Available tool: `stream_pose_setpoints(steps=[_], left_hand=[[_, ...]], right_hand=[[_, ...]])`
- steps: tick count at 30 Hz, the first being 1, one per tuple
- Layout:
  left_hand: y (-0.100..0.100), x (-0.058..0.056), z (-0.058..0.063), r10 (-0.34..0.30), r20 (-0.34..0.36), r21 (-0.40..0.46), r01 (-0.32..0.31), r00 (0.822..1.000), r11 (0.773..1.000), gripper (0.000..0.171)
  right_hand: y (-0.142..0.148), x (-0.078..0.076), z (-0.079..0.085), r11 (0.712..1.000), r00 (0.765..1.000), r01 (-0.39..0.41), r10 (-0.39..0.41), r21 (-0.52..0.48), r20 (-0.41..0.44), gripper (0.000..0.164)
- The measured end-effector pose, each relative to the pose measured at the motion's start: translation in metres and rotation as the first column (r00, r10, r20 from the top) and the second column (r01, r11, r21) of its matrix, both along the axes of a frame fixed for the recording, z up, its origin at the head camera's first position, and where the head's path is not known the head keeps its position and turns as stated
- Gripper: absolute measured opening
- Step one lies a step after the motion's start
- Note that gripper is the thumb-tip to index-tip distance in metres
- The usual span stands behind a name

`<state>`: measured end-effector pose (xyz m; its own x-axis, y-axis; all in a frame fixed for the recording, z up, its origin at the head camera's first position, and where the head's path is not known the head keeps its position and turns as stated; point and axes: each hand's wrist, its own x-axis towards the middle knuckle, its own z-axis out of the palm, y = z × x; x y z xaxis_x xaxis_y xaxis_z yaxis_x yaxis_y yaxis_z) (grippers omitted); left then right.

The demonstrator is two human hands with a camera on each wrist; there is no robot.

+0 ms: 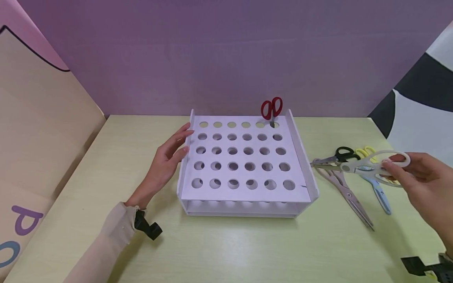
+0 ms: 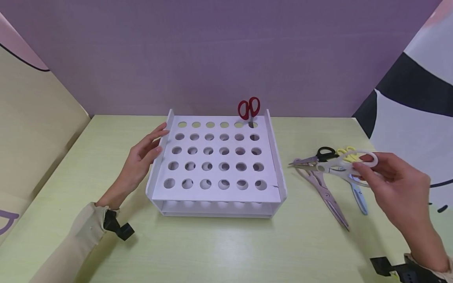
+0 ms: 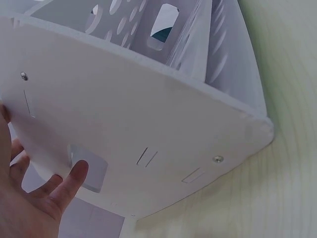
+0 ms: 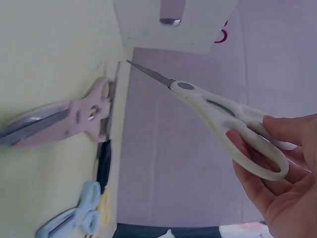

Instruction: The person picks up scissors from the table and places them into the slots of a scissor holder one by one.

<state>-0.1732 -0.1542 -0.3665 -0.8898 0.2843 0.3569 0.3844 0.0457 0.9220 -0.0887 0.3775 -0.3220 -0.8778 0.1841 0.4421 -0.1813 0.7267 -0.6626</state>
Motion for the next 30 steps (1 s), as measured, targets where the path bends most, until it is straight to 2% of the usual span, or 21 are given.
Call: stream_pose_setpoints(steps=[5, 10, 12, 16, 23, 30], left_hand=[[0.000, 0.001, 0.001, -0.002, -0.002, -0.002, 0.002, 1.000, 1.000, 0.042], [0.000, 0.001, 0.000, -0.002, -0.001, 0.000, 0.002, 1.000, 1.000, 0.042], [0.000, 0.001, 0.000, -0.003, -0.001, -0.001, 0.003, 1.000, 1.000, 0.042], [0.000, 0.001, 0.000, -0.006, 0.000, -0.002, 0.006, 1.000, 1.000, 0.042], [-0.001, 0.003, 0.000, -0.005, 0.005, 0.003, 0.005, 1.000, 1.000, 0.041], [0.001, 0.002, 0.001, -0.012, 0.000, 0.018, 0.012, 1.000, 1.000, 0.041]], right_hand=[[-0.008, 0.003, 0.010, 1.000, 0.998, -0.008, 0.010, 0.028, -0.054, 0.025], [-0.015, 0.006, 0.019, 0.999, 0.993, -0.031, 0.036, 0.043, -0.109, 0.029], [-0.017, 0.008, 0.022, 0.998, 0.992, -0.023, 0.029, 0.051, -0.121, 0.026], [-0.023, 0.009, 0.028, 0.998, 0.990, 0.019, -0.010, 0.062, -0.142, 0.024], [-0.033, 0.010, 0.039, 0.993, 0.983, 0.106, -0.096, 0.060, -0.153, 0.031], [-0.042, 0.011, 0.047, 0.986, 0.969, 0.143, -0.122, 0.083, -0.216, 0.032]])
